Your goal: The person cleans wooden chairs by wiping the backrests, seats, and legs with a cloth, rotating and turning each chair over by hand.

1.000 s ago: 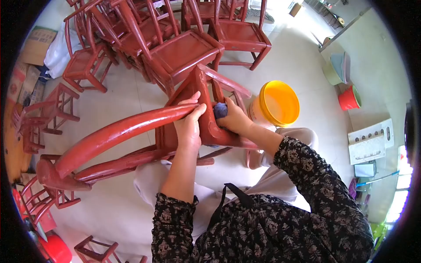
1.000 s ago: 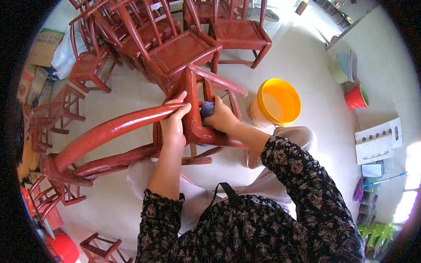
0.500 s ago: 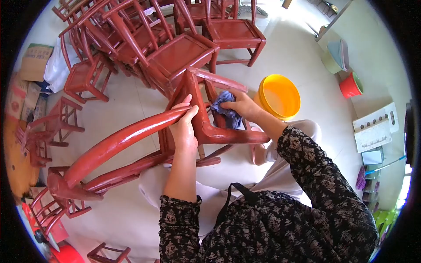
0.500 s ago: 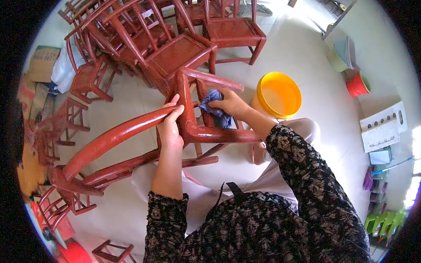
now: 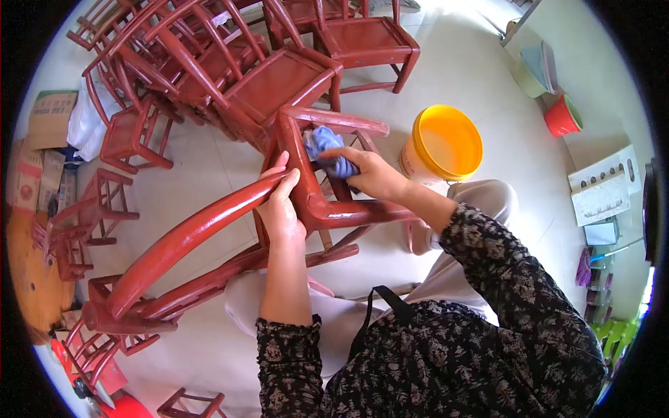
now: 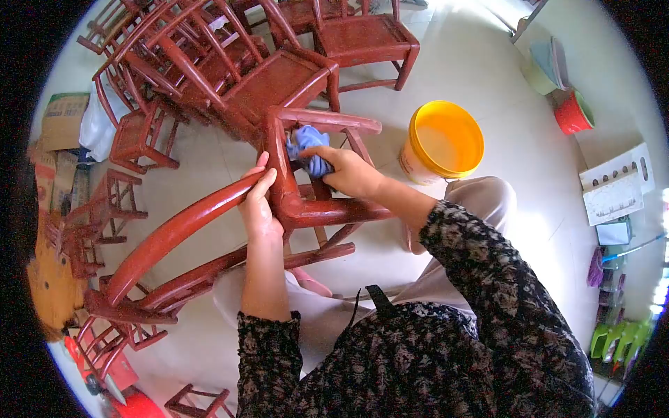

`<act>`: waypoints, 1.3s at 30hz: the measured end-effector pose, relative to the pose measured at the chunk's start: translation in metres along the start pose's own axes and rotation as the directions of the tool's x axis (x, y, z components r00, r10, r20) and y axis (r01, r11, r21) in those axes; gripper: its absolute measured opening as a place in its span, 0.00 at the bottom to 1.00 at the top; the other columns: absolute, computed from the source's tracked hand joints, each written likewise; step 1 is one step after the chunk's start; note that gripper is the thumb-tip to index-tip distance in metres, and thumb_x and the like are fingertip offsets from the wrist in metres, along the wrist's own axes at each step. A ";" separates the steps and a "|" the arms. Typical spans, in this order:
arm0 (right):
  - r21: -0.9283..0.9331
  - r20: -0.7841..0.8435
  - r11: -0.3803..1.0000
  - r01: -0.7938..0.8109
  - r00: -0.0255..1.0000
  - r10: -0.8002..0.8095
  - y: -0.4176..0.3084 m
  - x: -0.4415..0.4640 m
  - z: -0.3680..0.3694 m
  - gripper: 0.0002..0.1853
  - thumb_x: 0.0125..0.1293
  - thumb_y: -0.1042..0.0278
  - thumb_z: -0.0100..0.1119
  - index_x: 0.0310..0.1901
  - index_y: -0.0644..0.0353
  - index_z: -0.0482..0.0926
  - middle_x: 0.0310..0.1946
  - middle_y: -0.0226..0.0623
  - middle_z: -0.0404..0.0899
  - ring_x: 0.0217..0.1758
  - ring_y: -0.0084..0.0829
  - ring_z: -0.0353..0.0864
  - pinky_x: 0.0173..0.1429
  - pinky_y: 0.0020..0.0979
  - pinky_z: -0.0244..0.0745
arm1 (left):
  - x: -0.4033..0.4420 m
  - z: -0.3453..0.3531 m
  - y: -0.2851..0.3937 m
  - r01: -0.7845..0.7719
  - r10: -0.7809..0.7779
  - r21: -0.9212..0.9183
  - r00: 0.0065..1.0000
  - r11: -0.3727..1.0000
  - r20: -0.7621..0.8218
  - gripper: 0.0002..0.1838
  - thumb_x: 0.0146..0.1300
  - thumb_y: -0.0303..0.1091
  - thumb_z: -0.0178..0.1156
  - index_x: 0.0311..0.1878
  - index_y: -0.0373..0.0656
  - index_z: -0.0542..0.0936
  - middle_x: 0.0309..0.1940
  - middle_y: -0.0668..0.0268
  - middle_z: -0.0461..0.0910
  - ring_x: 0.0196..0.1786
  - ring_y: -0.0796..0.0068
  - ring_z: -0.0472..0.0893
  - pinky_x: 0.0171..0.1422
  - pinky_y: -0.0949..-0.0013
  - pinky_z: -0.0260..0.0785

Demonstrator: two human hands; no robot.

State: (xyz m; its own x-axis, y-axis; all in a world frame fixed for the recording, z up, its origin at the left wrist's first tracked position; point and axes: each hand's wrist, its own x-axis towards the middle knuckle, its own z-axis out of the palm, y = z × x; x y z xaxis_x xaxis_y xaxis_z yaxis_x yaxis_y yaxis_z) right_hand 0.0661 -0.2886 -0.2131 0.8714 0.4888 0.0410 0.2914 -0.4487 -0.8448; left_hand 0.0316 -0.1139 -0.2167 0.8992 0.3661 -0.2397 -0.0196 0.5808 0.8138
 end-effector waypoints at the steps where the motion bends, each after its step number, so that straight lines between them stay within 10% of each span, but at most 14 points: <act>1: 0.014 0.080 0.999 0.053 0.995 -0.054 -0.001 -0.010 -0.001 0.27 0.50 0.81 0.51 0.55 0.53 0.70 0.38 0.51 0.78 0.45 0.46 0.78 0.52 0.37 0.70 | -0.002 -0.002 0.001 0.013 -0.014 -0.015 1.000 1.000 -0.023 0.12 0.52 0.20 0.62 0.39 0.40 0.73 0.53 0.64 0.77 0.54 0.70 0.74 0.62 0.66 0.66; 3: 0.131 0.148 0.978 0.161 0.972 -0.180 -0.012 -0.025 -0.001 0.23 0.48 0.81 0.49 0.49 0.56 0.74 0.38 0.48 0.78 0.43 0.45 0.78 0.51 0.35 0.70 | -0.003 0.000 0.002 0.015 -0.015 -0.014 0.999 1.000 -0.033 0.11 0.52 0.19 0.61 0.38 0.40 0.73 0.53 0.63 0.77 0.54 0.70 0.75 0.61 0.66 0.67; 7: 0.361 0.271 0.905 -0.225 0.954 0.129 -0.023 -0.015 -0.012 0.21 0.47 0.81 0.47 0.47 0.60 0.76 0.43 0.41 0.77 0.50 0.35 0.75 0.57 0.31 0.66 | -0.006 0.002 0.000 0.014 -0.013 0.017 1.000 1.000 -0.019 0.11 0.52 0.19 0.62 0.38 0.40 0.73 0.53 0.62 0.77 0.55 0.69 0.74 0.62 0.65 0.66; 9: 0.421 0.250 0.891 -0.173 0.966 0.069 -0.016 -0.012 -0.008 0.20 0.48 0.80 0.49 0.47 0.59 0.76 0.42 0.39 0.77 0.48 0.32 0.75 0.56 0.30 0.66 | -0.004 0.002 -0.002 -0.004 0.004 0.041 1.000 0.999 0.000 0.11 0.51 0.19 0.62 0.37 0.40 0.72 0.53 0.62 0.77 0.55 0.69 0.74 0.62 0.65 0.66; 11: 0.087 0.129 0.996 0.015 0.991 -0.027 -0.018 -0.015 -0.003 0.20 0.50 0.80 0.51 0.48 0.60 0.75 0.43 0.35 0.76 0.50 0.27 0.73 0.57 0.28 0.66 | 0.000 0.003 -0.001 -0.012 0.011 0.006 1.000 1.000 0.009 0.12 0.51 0.19 0.61 0.38 0.39 0.74 0.53 0.61 0.77 0.55 0.69 0.74 0.62 0.65 0.66; 17: 0.372 0.049 0.920 -0.120 0.993 0.110 -0.038 -0.052 0.015 0.23 0.53 0.87 0.48 0.52 0.60 0.72 0.49 0.37 0.75 0.58 0.33 0.71 0.63 0.30 0.61 | 0.004 0.005 0.006 -0.006 0.008 0.052 0.999 0.999 -0.044 0.17 0.53 0.19 0.60 0.47 0.37 0.76 0.51 0.64 0.78 0.51 0.67 0.76 0.59 0.66 0.68; 18: 0.381 -0.062 0.919 0.101 0.995 -0.083 -0.042 -0.055 0.022 0.23 0.53 0.85 0.51 0.53 0.60 0.72 0.51 0.39 0.73 0.60 0.35 0.69 0.64 0.33 0.60 | 0.002 0.007 0.010 0.035 -0.035 -0.004 0.999 0.999 -0.041 0.16 0.54 0.19 0.58 0.48 0.37 0.75 0.52 0.62 0.77 0.51 0.66 0.77 0.58 0.66 0.69; 19: 0.364 -0.174 0.876 0.316 0.947 -0.269 -0.046 -0.058 0.029 0.23 0.53 0.83 0.54 0.53 0.60 0.72 0.53 0.40 0.71 0.63 0.37 0.67 0.66 0.36 0.59 | 0.001 0.009 0.012 0.079 -0.081 -0.058 0.996 0.995 -0.033 0.15 0.55 0.19 0.57 0.48 0.37 0.73 0.53 0.61 0.76 0.51 0.65 0.77 0.58 0.65 0.70; 24: -0.372 -0.057 0.849 0.376 0.903 -0.425 -0.073 -0.046 0.055 0.34 0.51 0.39 0.61 0.58 0.47 0.71 0.64 0.49 0.56 0.69 0.60 0.49 0.63 0.61 0.50 | -0.010 -0.002 0.015 0.136 -0.125 -0.063 0.979 0.989 0.162 0.18 0.63 0.31 0.53 0.57 0.43 0.72 0.46 0.61 0.74 0.45 0.68 0.77 0.52 0.66 0.71; 31: -0.735 -0.135 0.582 0.348 0.766 -0.628 -0.005 -0.063 0.060 0.30 0.45 0.65 0.58 0.56 0.40 0.72 0.55 0.30 0.65 0.62 0.41 0.61 0.52 0.42 0.66 | 0.017 -0.016 0.005 0.058 -0.057 0.055 0.998 0.997 -0.027 0.21 0.57 0.24 0.57 0.56 0.40 0.73 0.51 0.62 0.75 0.50 0.65 0.77 0.53 0.62 0.72; 39: -0.567 -0.372 0.815 0.122 0.844 -0.386 0.068 -0.103 0.001 0.29 0.44 0.66 0.68 0.53 0.50 0.74 0.49 0.31 0.71 0.57 0.42 0.66 0.58 0.44 0.63 | 0.024 -0.018 0.010 0.055 -0.054 0.004 0.994 0.998 -0.099 0.17 0.57 0.23 0.57 0.51 0.42 0.77 0.49 0.58 0.77 0.47 0.63 0.79 0.48 0.63 0.75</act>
State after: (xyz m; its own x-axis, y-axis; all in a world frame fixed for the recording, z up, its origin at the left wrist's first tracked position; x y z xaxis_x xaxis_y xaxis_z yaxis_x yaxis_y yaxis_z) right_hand -0.0043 -0.3685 -0.2756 0.7701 0.3076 0.5589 0.5678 -0.7299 -0.3806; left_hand 0.0450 -0.0863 -0.2237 0.8514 0.4042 -0.3344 0.0314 0.5971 0.8015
